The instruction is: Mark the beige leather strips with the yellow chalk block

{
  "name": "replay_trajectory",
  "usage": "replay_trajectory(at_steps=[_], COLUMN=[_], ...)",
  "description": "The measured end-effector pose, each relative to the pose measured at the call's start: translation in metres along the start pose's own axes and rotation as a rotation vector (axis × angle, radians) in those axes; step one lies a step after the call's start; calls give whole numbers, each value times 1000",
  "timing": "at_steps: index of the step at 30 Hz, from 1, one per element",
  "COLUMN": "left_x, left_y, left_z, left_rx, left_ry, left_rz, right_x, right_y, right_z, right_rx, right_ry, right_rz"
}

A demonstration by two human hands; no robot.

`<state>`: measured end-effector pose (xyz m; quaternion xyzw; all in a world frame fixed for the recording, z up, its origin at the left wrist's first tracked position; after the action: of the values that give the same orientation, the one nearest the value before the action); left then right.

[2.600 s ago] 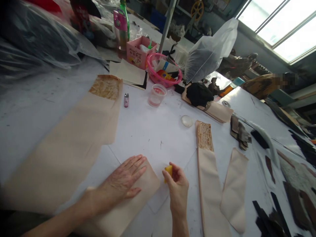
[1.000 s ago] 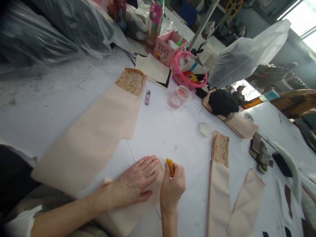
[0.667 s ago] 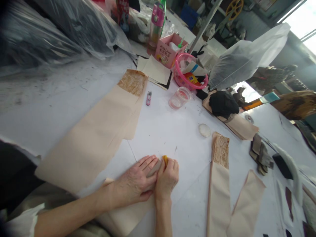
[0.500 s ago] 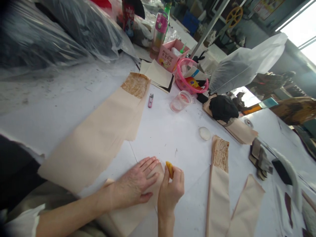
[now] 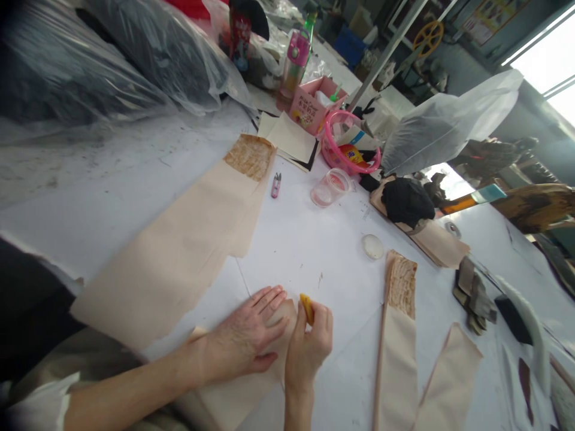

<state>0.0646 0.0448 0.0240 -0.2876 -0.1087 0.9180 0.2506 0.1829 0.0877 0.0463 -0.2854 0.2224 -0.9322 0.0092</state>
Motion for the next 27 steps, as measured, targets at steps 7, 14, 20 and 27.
replay_trajectory(at_steps=[7, 14, 20, 27], left_x=[-1, 4, 4, 3], left_y=[-1, 2, 3, 1], left_z=[-3, -1, -3, -2], left_rx=[-15, -34, -33, -24], left_ry=[-26, 1, -6, -23], left_rz=[-13, 62, 58, 54], right_x=[3, -4, 6, 5], right_y=[10, -5, 12, -10], right_z=[-17, -14, -4, -26], right_rx=[200, -22, 176, 67], right_ry=[-28, 7, -29, 1], right_rz=[29, -50, 49, 5])
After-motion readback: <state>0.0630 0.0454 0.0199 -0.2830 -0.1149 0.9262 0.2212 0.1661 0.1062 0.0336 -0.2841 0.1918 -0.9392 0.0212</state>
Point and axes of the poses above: each hand's wrist, its own y-axis away from the middle knuckle, its own z-axis out of the back of the hand, x = y × z, the point moved 7 cm from there along -y, towards the middle knuckle, and after that the axes turned 9 degrees about -x, right-handed, at the moved point
